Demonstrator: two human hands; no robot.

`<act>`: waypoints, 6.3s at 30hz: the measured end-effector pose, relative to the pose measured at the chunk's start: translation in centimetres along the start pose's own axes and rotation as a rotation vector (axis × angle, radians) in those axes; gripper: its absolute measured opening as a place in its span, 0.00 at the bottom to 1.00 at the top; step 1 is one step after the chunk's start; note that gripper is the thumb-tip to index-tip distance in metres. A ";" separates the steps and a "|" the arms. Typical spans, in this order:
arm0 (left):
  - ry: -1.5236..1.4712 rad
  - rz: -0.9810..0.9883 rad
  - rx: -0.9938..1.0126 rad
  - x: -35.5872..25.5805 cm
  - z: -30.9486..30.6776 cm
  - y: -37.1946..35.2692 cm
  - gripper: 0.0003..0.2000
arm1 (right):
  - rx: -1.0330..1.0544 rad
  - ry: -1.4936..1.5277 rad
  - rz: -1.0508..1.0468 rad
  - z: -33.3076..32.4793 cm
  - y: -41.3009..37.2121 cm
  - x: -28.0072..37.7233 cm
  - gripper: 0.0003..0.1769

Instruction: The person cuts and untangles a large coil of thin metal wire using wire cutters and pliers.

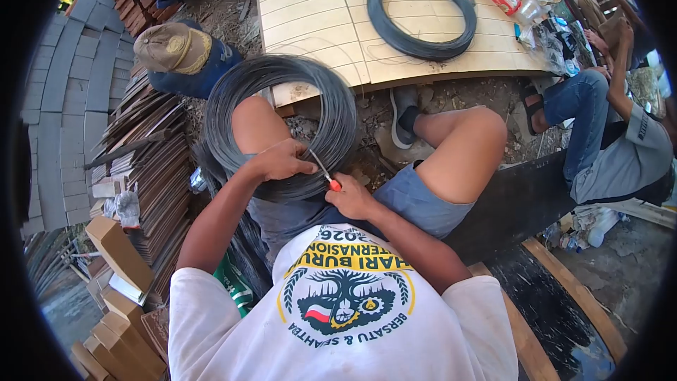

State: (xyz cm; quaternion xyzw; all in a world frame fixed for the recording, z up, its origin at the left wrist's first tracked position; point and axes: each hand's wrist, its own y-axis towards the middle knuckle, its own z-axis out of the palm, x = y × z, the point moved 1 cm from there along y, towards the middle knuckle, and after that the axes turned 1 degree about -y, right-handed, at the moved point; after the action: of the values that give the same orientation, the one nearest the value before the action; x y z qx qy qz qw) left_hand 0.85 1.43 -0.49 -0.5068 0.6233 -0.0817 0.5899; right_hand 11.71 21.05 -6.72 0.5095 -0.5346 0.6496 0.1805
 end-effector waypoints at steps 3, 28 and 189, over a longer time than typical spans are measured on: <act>0.015 0.061 0.025 1.0 -0.1 0.6 0.15 | -0.035 -0.088 -0.031 -0.2 -0.7 1.5 0.17; 0.269 0.121 -0.126 0.7 0.6 -0.1 0.21 | 0.075 0.117 0.062 0.3 0.7 -0.2 0.06; 0.064 -0.031 -0.123 0.0 1.4 -1.0 0.19 | 0.060 0.221 0.054 0.8 0.3 -0.3 0.08</act>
State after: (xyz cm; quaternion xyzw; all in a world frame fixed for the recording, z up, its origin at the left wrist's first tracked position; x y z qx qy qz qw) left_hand 2.53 1.66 -0.16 -0.5486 0.6378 -0.0688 0.5361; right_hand 11.96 20.37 -7.19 0.4256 -0.5054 0.7220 0.2055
